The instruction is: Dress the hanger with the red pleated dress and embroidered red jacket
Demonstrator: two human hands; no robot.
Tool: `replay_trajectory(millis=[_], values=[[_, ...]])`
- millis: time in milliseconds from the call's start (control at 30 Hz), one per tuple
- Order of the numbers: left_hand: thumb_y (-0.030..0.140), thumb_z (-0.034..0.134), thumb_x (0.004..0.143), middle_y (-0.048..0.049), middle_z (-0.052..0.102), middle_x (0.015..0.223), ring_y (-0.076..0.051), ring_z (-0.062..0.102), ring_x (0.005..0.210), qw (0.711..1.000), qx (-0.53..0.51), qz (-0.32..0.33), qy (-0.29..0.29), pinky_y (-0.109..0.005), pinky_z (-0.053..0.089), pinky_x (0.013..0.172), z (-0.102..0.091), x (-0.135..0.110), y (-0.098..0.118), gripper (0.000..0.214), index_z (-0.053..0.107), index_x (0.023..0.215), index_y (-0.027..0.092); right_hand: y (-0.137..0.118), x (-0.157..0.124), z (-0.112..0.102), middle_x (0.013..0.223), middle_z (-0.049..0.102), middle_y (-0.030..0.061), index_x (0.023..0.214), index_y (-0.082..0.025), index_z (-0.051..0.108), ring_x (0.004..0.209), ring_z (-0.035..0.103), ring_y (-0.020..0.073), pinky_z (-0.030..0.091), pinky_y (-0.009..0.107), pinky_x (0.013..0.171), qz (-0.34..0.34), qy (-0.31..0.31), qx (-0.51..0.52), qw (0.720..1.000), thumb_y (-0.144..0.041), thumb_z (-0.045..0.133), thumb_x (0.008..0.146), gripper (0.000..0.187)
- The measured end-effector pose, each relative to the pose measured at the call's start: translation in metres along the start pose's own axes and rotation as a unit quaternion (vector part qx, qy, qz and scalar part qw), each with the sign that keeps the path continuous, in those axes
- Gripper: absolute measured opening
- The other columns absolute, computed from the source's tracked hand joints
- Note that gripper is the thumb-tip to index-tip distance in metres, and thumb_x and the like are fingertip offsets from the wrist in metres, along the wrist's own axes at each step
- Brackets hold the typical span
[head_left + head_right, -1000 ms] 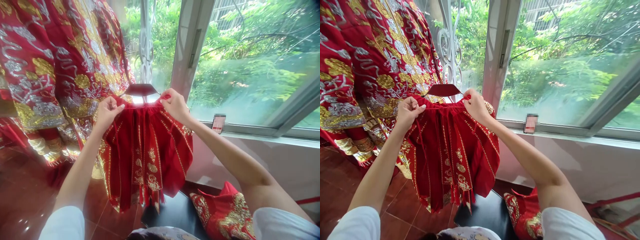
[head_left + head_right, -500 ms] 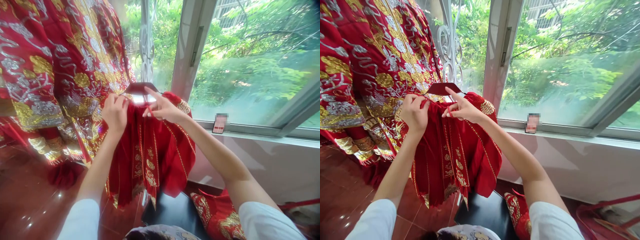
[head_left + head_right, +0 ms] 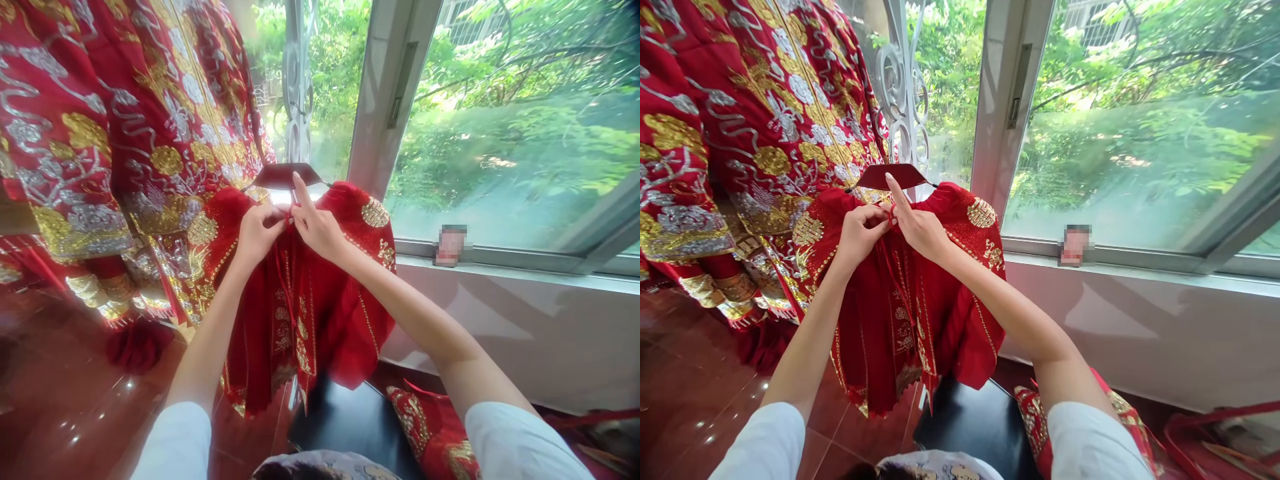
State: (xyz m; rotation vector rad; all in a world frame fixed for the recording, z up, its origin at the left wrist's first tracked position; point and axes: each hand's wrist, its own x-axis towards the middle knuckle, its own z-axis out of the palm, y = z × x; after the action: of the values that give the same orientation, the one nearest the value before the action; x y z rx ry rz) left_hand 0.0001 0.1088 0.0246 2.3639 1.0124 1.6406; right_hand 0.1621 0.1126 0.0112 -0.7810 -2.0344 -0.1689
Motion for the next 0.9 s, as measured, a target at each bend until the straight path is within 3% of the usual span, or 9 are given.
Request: replay_trajectory(millis=[167, 333, 500, 700, 800, 900], values=[[0.019, 0.061, 0.074, -0.0001, 0.065, 0.073, -0.016, 0.051, 0.070, 0.996, 0.083, -0.011, 0.024, -0.033, 0.040, 0.076, 0.006, -0.007, 0.006, 0.010, 0.056, 0.065, 0.019, -0.002, -0.001, -0.004, 0.112, 0.067, 0.0062, 0.154, -0.028, 0.019, 0.072, 0.058, 0.0134, 0.046, 0.023, 0.064, 0.031, -0.022, 0.035, 0.999, -0.024, 0.039, 0.094, 0.063], [0.015, 0.056, 0.076, -0.0024, 0.063, 0.082, -0.019, 0.051, 0.079, 0.989, 0.149, -0.011, 0.023, -0.036, 0.038, 0.080, 0.013, -0.012, 0.010, 0.010, 0.051, 0.069, 0.020, -0.005, -0.004, -0.003, 0.104, 0.069, 0.0038, 0.149, -0.032, 0.034, 0.072, 0.056, 0.0152, 0.045, 0.025, 0.064, 0.073, 0.003, 0.073, 0.995, -0.023, 0.046, 0.088, 0.063], [0.013, 0.056, 0.077, -0.0071, 0.060, 0.095, -0.022, 0.051, 0.090, 0.981, 0.191, 0.026, 0.037, -0.037, 0.039, 0.081, 0.011, -0.017, 0.008, 0.012, 0.050, 0.070, 0.021, -0.009, -0.009, -0.004, 0.088, 0.066, 0.0025, 0.145, -0.030, 0.042, 0.066, 0.049, 0.0154, 0.045, 0.030, 0.067, 0.080, 0.045, 0.040, 0.995, -0.017, 0.044, 0.084, 0.063], [0.011, 0.054, 0.077, -0.0081, 0.059, 0.086, -0.025, 0.052, 0.087, 0.952, 0.295, 0.006, 0.079, -0.040, 0.039, 0.079, 0.001, -0.029, 0.003, 0.013, 0.047, 0.071, 0.021, -0.002, -0.015, -0.004, 0.082, 0.061, 0.0065, 0.121, -0.018, 0.063, 0.069, 0.049, 0.0172, 0.040, 0.031, 0.065, 0.073, 0.055, -0.065, 0.994, -0.009, 0.041, 0.080, 0.047], [0.014, 0.052, 0.078, -0.0058, 0.060, 0.080, -0.021, 0.054, 0.081, 0.965, 0.240, 0.009, 0.102, -0.038, 0.042, 0.078, 0.005, -0.032, 0.003, 0.012, 0.046, 0.071, 0.021, -0.003, -0.016, 0.000, 0.080, 0.058, 0.0082, 0.094, -0.014, 0.067, 0.069, 0.049, 0.0171, 0.039, 0.030, 0.062, 0.092, 0.082, -0.086, 0.989, -0.010, 0.043, 0.080, 0.028], [0.020, 0.054, 0.081, -0.0016, 0.060, 0.075, -0.015, 0.055, 0.068, 0.984, 0.123, -0.021, 0.127, -0.033, 0.046, 0.071, 0.011, -0.032, 0.005, 0.010, 0.048, 0.074, 0.021, -0.007, -0.016, 0.000, 0.077, 0.056, 0.0063, 0.073, -0.017, 0.060, 0.068, 0.049, 0.0157, 0.040, 0.029, 0.063, 0.092, 0.133, -0.037, 0.986, -0.011, 0.046, 0.078, 0.016]])
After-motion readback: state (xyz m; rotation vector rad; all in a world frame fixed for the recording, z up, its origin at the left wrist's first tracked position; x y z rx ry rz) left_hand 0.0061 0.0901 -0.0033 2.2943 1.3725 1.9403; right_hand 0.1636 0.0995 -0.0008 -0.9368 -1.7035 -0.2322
